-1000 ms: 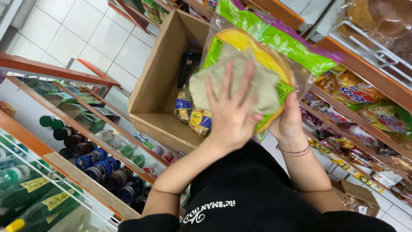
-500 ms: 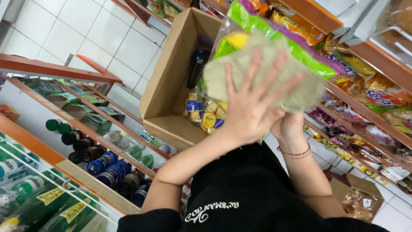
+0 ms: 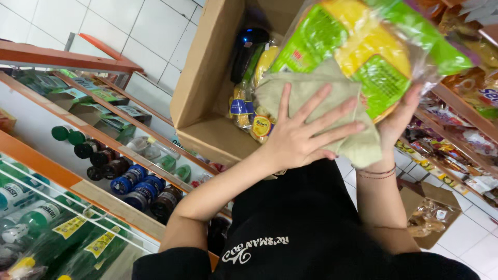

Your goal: The person takes bread packages from a box, wipes them with a cloth, scans them with a handheld scanner, and places them onto store shelves.

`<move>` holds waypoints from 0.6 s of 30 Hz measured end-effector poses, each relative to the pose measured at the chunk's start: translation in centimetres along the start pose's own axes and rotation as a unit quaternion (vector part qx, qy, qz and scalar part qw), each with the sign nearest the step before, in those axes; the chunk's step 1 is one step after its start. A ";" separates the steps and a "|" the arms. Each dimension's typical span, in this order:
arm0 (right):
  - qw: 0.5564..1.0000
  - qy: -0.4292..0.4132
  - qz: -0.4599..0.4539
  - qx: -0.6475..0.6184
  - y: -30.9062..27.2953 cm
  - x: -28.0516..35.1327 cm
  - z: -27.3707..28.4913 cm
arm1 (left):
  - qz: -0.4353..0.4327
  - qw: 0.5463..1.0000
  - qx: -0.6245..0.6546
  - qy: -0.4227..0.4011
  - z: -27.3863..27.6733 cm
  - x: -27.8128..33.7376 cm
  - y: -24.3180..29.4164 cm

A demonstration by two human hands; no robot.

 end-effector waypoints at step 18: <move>0.998 0.047 0.037 -0.011 0.8 3.6 5.9 | 0.498 0.825 -0.057 -0.262 -11.3 7.6 -26.9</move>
Point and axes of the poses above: each hand's wrist, its own x-axis away from the middle knuckle, its own z-axis out of the back of the hand, y = z × x, the point moved 7 cm from there along -x, towards the middle knuckle, and after that the axes turned 9 degrees about x, right-handed, at the moved point
